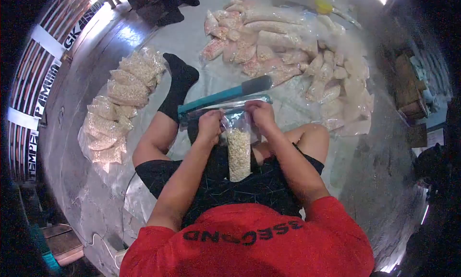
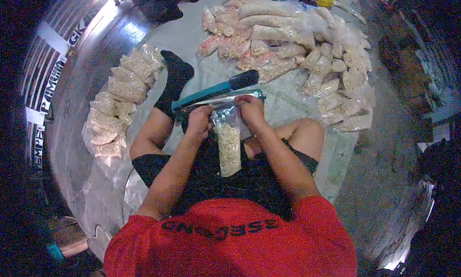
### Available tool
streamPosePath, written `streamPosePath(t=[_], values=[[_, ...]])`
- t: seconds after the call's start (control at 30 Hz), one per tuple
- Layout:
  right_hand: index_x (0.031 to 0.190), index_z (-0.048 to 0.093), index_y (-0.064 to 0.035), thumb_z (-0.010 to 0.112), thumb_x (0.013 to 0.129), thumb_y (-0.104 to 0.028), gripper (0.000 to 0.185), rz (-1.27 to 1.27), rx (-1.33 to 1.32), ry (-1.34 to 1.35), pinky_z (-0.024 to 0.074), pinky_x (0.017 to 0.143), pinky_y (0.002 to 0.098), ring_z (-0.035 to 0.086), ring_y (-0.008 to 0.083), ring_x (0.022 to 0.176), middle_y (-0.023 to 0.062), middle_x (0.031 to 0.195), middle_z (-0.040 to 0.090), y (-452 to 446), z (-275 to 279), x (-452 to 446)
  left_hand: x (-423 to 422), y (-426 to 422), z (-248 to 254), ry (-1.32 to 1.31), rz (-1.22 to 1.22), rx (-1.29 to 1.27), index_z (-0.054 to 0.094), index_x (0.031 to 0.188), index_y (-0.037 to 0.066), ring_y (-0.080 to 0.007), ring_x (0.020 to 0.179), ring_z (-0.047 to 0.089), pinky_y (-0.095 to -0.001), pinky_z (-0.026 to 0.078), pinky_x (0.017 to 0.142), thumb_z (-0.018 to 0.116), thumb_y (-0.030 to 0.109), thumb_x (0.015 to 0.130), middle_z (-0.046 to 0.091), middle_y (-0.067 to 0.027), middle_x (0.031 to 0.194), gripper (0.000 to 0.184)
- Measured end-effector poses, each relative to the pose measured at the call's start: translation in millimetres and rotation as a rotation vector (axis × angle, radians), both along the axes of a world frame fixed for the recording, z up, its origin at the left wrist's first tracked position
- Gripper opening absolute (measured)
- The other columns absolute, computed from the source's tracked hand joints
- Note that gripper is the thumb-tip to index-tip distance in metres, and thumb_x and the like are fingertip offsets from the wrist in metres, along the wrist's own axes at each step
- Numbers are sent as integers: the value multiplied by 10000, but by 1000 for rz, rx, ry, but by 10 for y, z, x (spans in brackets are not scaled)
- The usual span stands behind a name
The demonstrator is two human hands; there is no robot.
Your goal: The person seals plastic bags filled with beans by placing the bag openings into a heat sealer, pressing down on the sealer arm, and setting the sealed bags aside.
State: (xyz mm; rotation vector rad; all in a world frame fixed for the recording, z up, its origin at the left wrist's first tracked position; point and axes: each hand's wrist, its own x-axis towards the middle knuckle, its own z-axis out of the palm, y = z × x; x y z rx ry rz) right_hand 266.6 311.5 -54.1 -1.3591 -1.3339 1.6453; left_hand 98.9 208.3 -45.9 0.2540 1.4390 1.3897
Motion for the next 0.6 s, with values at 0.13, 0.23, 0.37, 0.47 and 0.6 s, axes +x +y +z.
streamPosePath(t=[0.13, 0.23, 0.37, 0.47, 0.6], values=[[985, 763, -22, 702, 918, -154, 160, -15, 123, -101, 495, 615, 305, 616, 137, 676, 55, 836, 725, 184, -629, -114, -13, 93, -269, -115, -6, 26, 654, 1042, 79, -164, 745, 648, -307, 523, 552, 630, 226, 959, 660, -42, 899, 171], [991, 760, -21, 726, 904, -181, 186, 11, 212, -223, 516, 640, 317, 649, 154, 699, 79, 840, 736, 111, -407, -134, 49, 42, -560, 41, -12, 178, 654, 1073, 47, -227, 837, 678, -365, 559, 709, 575, 223, 984, 675, -90, 985, 212], [996, 742, -6, 752, 882, -212, 236, -40, 322, -222, 541, 672, 333, 688, 168, 721, 113, 837, 743, 62, -298, -207, 28, 151, -710, -176, 55, 158, 652, 1095, 8, -267, 889, 692, -388, 572, 797, 514, 176, 1001, 675, -133, 1072, 237], [985, 713, 3, 752, 873, -210, 243, -84, 541, -252, 551, 682, 348, 711, 220, 732, 134, 824, 736, 96, -382, -263, 34, 183, -641, -152, 73, 113, 648, 1092, -8, -269, 892, 692, -391, 573, 808, 487, 150, 1010, 675, -133, 1054, 240], [951, 651, -75, 752, 855, -169, 168, -66, 552, -367, 543, 706, 376, 701, 236, 767, 121, 830, 719, 99, -425, -257, 33, 181, -500, -197, 86, 83, 634, 1100, -19, -271, 896, 691, -397, 577, 809, 479, 140, 1012, 674, -139, 1048, 238]])
